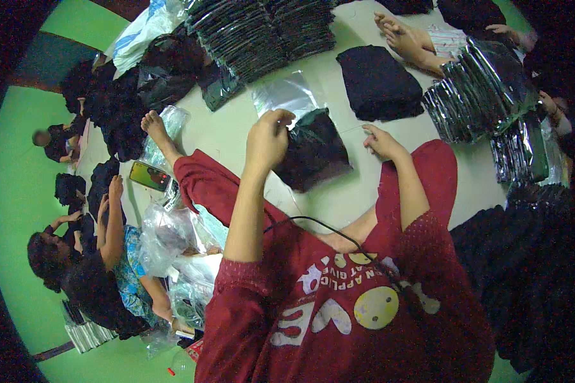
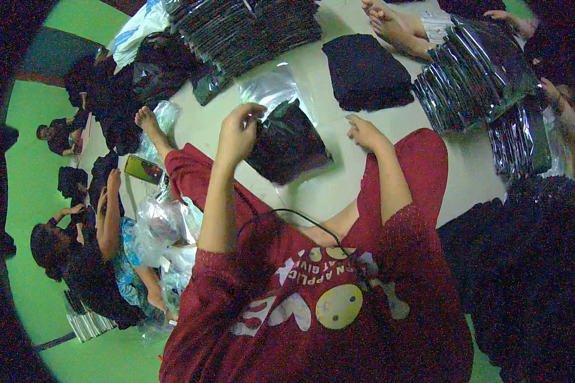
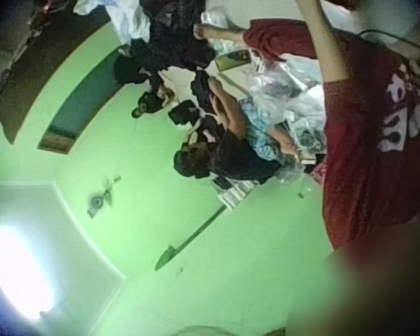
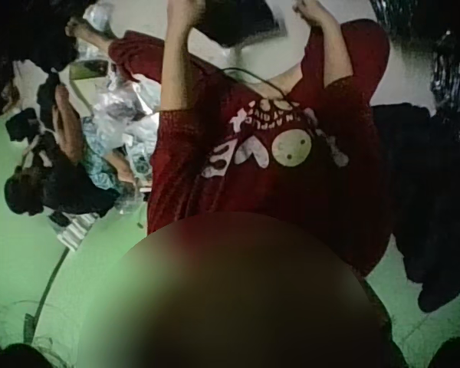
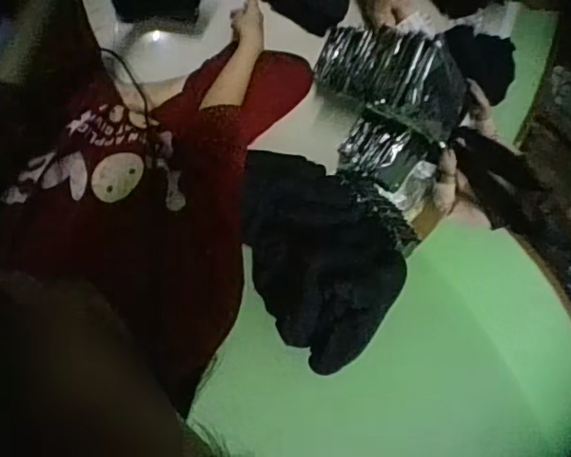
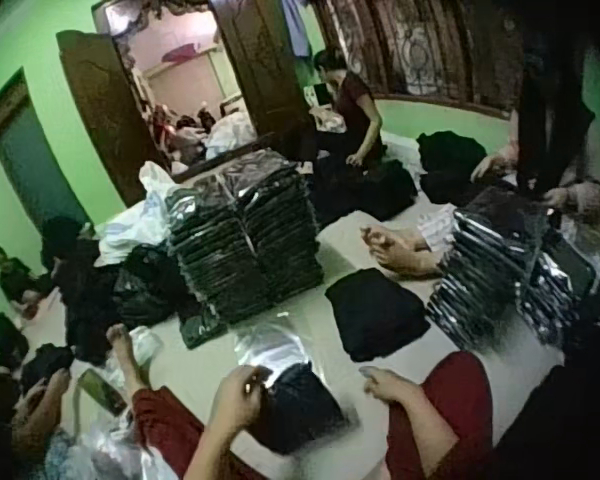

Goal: The person sits on the floor and repeatedly folds black garments, places them into clear plastic bags, and stacks the sealed packages. The person handles the garments and bags by hand and arranges the finished packages into a growing pile.

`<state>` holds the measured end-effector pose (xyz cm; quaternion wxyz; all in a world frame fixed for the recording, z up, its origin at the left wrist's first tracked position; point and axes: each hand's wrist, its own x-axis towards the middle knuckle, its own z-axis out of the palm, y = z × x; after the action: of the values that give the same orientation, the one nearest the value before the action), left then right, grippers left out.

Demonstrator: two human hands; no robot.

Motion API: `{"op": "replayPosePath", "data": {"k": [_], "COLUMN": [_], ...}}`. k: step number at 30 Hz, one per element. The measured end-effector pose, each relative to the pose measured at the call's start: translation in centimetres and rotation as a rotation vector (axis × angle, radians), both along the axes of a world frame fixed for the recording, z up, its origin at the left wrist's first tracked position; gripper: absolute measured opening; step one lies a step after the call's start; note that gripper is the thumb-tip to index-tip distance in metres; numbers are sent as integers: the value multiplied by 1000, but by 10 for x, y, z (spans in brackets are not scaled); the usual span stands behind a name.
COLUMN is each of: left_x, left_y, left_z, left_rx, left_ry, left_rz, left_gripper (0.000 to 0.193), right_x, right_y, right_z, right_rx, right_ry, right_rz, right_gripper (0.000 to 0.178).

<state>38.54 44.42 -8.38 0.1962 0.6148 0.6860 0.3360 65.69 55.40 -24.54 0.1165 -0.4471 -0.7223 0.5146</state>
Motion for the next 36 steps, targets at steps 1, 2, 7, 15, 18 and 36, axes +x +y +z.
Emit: {"op": "replayPosePath", "data": {"k": [1, 2, 7, 15, 18, 36], "left_x": [-6, -6, 46, 114, 112, 65], "left_y": [11, 21, 4, -63, -59, -170], "left_z": [-7, -19, -102, -144, -152, -19], "left_rx": [-84, -164, -175, -170, -242, 276], "left_ry": [-57, 7, 374, 542, 525, 57], "left_rz": [-21, -1, 302, 99, 91, 246], "left_gripper": [22, 22, 48, 73, 72, 16], "right_x": [0, -1, -2, -52, -81, -53], "right_y": [0, -1, -5, -30, -54, -48], "right_z": [1, 2, 32, 71, 58, 86], "right_rx": [26, -33, -15, 29, 44, -174], "right_ry": [-16, 0, 184, 385, 336, 396], "right_rz": [0, -21, -98, 16, 155, 57], "right_gripper": [48, 44, 35, 33, 32, 37]}}
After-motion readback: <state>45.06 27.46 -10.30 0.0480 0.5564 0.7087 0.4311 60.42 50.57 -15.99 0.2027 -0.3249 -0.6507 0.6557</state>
